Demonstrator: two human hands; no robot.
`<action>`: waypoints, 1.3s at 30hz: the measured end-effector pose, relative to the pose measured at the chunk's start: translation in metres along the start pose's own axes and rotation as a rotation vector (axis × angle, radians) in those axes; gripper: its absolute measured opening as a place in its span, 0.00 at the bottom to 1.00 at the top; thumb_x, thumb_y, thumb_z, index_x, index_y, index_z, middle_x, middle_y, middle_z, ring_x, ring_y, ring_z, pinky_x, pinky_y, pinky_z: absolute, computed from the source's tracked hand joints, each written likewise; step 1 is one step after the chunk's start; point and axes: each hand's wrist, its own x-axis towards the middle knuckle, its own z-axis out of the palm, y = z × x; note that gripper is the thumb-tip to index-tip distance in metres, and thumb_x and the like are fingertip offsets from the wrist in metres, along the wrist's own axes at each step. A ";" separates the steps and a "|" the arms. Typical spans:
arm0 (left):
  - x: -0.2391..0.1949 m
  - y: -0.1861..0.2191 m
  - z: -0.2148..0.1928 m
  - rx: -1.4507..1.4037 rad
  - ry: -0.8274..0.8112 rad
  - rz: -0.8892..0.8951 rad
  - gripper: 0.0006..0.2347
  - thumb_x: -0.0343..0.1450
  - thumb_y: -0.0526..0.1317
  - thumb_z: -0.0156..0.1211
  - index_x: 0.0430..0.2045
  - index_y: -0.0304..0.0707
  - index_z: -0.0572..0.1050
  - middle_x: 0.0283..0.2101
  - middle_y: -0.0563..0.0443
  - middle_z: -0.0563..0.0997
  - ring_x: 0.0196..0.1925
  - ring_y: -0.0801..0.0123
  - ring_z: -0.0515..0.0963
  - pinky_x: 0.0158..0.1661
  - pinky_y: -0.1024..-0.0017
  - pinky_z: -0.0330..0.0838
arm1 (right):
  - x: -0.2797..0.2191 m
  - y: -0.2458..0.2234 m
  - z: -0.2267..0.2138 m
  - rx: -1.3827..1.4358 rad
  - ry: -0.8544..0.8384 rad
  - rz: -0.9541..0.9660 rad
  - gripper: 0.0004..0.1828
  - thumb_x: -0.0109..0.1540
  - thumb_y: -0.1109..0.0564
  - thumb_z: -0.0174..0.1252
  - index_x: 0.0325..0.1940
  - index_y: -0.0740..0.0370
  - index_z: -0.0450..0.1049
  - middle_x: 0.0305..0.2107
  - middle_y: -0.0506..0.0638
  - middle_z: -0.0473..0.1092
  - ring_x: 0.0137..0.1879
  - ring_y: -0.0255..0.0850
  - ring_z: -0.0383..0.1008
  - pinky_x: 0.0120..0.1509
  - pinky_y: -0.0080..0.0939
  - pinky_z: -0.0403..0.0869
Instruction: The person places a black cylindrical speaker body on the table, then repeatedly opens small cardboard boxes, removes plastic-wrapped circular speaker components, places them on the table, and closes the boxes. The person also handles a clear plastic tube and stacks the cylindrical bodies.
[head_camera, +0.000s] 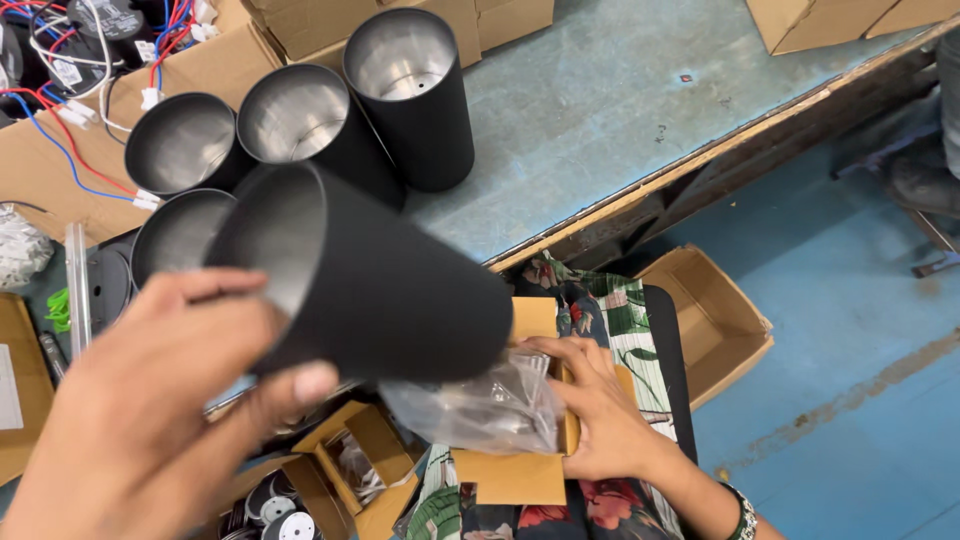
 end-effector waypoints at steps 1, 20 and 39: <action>0.008 -0.001 0.004 0.047 0.035 0.004 0.12 0.68 0.44 0.63 0.30 0.31 0.74 0.30 0.48 0.77 0.40 0.54 0.76 0.56 0.58 0.69 | -0.002 -0.001 -0.002 0.007 -0.003 0.001 0.35 0.42 0.44 0.76 0.51 0.51 0.78 0.66 0.55 0.60 0.67 0.58 0.56 0.71 0.57 0.57; 0.117 -0.059 0.119 0.315 0.047 0.063 0.08 0.72 0.44 0.60 0.31 0.40 0.75 0.31 0.50 0.79 0.38 0.57 0.79 0.45 0.57 0.64 | -0.012 0.015 0.000 0.039 -0.006 0.064 0.27 0.42 0.52 0.72 0.44 0.54 0.77 0.69 0.55 0.60 0.70 0.59 0.56 0.72 0.57 0.57; 0.008 0.034 0.156 -0.405 -0.367 0.193 0.10 0.67 0.35 0.61 0.39 0.32 0.73 0.42 0.37 0.74 0.43 0.45 0.82 0.38 0.55 0.75 | 0.003 -0.001 0.003 0.031 -0.061 0.085 0.51 0.40 0.44 0.76 0.65 0.58 0.69 0.71 0.60 0.53 0.73 0.63 0.53 0.74 0.61 0.57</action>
